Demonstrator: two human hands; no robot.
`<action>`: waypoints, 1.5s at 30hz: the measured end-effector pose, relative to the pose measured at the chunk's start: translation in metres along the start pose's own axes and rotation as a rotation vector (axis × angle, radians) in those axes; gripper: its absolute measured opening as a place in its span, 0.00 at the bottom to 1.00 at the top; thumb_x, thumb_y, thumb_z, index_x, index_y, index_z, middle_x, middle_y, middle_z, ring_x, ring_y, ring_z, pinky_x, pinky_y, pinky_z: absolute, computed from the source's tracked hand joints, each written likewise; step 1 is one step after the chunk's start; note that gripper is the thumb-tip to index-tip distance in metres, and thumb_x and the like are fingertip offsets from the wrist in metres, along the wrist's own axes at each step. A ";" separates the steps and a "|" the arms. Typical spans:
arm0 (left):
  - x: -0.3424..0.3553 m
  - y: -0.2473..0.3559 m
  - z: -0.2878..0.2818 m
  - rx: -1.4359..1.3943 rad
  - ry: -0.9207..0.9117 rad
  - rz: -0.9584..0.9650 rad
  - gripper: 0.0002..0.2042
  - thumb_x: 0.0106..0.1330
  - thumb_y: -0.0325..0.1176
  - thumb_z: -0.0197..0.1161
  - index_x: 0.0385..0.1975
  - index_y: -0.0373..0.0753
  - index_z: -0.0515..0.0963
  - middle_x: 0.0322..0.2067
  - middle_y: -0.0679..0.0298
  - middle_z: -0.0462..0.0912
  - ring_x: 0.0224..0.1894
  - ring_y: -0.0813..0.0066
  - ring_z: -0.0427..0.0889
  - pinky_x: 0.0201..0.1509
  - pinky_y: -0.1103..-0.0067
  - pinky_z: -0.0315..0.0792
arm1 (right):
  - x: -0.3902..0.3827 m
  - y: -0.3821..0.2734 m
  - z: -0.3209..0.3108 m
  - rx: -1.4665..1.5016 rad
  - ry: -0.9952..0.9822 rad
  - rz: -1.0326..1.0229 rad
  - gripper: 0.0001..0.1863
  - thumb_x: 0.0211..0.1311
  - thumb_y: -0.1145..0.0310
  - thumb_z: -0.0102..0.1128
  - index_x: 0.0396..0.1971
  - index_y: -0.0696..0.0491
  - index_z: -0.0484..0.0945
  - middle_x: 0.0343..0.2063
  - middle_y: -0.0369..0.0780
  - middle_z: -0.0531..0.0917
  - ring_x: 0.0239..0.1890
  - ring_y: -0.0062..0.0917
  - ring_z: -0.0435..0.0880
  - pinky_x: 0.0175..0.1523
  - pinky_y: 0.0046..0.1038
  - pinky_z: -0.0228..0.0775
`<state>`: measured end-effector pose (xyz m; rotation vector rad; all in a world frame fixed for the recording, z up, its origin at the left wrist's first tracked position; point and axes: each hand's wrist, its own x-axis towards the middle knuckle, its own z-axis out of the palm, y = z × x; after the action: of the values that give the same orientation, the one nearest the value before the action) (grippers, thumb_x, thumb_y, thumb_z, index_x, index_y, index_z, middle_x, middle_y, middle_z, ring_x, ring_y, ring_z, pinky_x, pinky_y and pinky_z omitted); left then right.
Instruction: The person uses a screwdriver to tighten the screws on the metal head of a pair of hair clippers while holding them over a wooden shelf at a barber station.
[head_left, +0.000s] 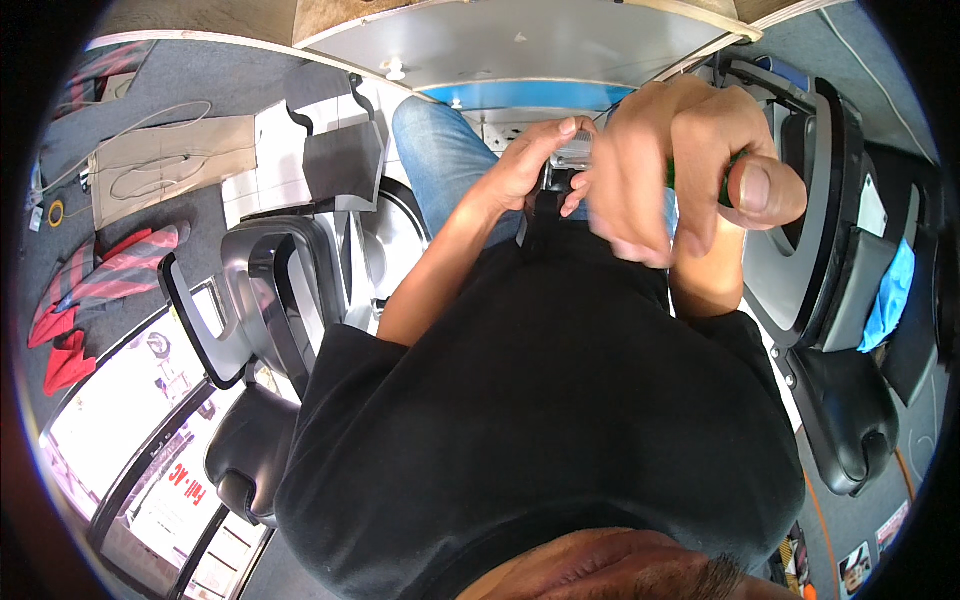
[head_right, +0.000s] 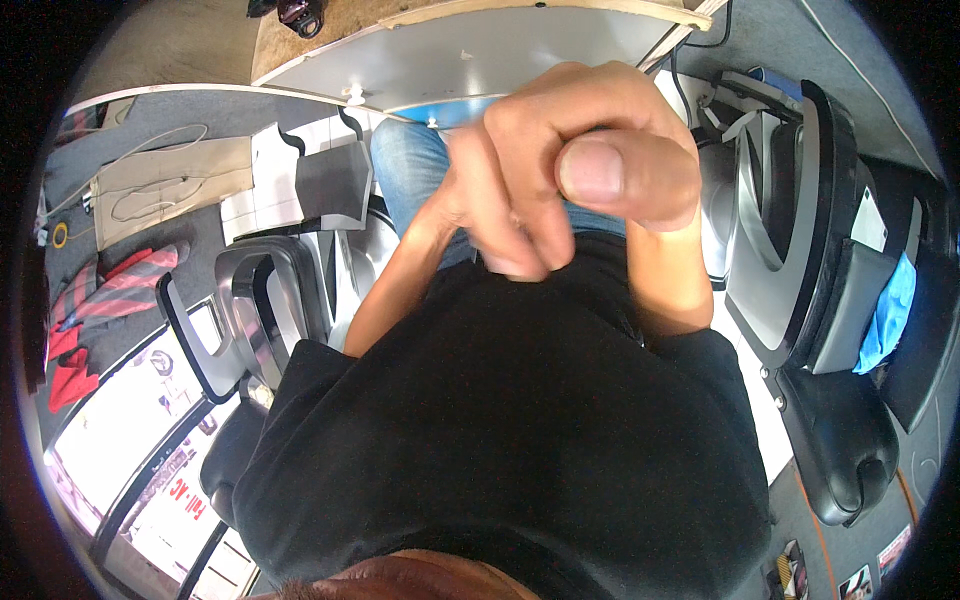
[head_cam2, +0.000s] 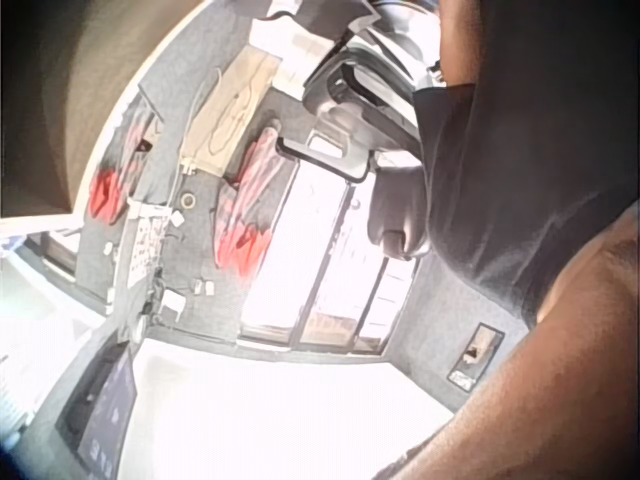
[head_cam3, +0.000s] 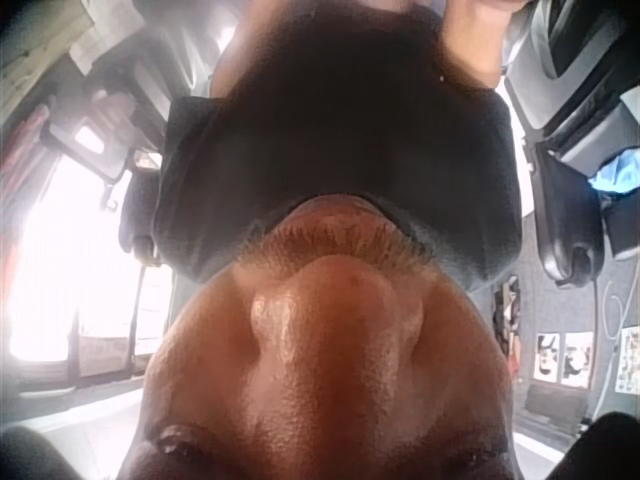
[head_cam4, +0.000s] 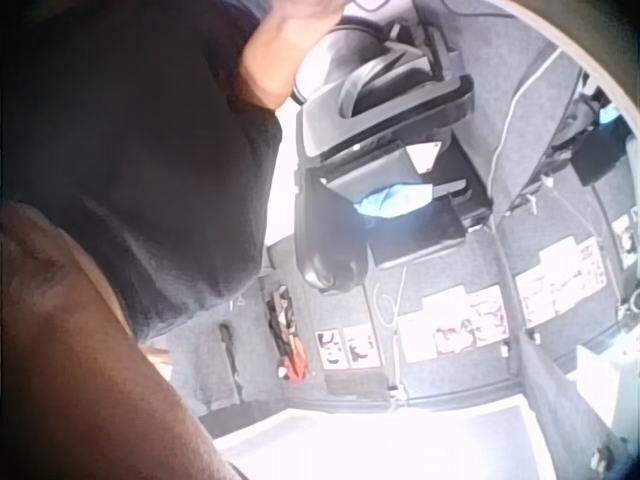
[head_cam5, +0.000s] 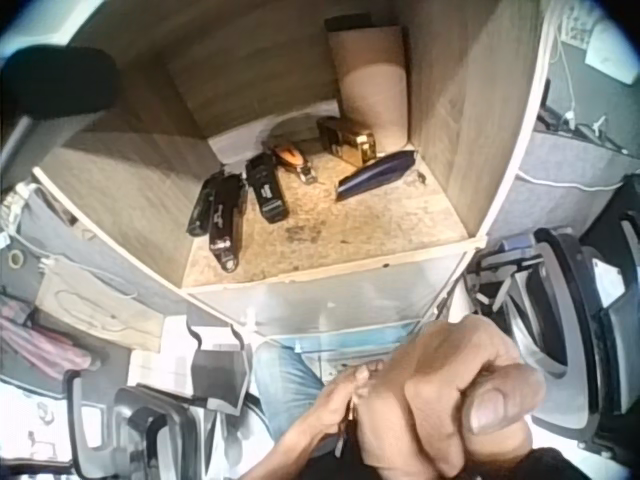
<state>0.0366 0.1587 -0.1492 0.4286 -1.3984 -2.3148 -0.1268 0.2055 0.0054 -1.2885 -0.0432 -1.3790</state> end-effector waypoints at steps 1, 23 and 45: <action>-0.002 0.011 0.003 -0.063 -0.050 -0.139 0.25 0.82 0.53 0.48 0.45 0.32 0.74 0.24 0.61 0.74 0.19 0.73 0.76 0.20 0.75 0.74 | -0.001 -0.002 0.001 0.058 -0.021 0.035 0.26 0.78 0.55 0.47 0.20 0.57 0.72 0.20 0.41 0.77 0.23 0.27 0.78 0.33 0.28 0.75; -0.017 0.017 0.007 -0.157 0.011 -0.182 0.25 0.83 0.53 0.45 0.42 0.32 0.74 0.22 0.60 0.74 0.17 0.72 0.76 0.18 0.76 0.72 | -0.014 0.028 0.047 -0.194 0.892 -0.134 0.29 0.73 0.45 0.32 0.17 0.51 0.62 0.10 0.37 0.62 0.14 0.19 0.54 0.22 0.25 0.48; -0.010 0.040 -0.009 -0.359 0.071 -0.024 0.36 0.75 0.72 0.38 0.44 0.38 0.71 0.25 0.63 0.71 0.21 0.72 0.75 0.22 0.74 0.75 | -0.029 -0.016 0.042 -0.619 1.075 -0.181 0.32 0.81 0.38 0.32 0.27 0.49 0.68 0.17 0.35 0.68 0.14 0.19 0.60 0.19 0.24 0.53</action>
<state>0.0562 0.1397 -0.1174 0.4129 -0.9218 -2.4750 -0.1201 0.2585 0.0116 -0.8558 1.0881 -2.1844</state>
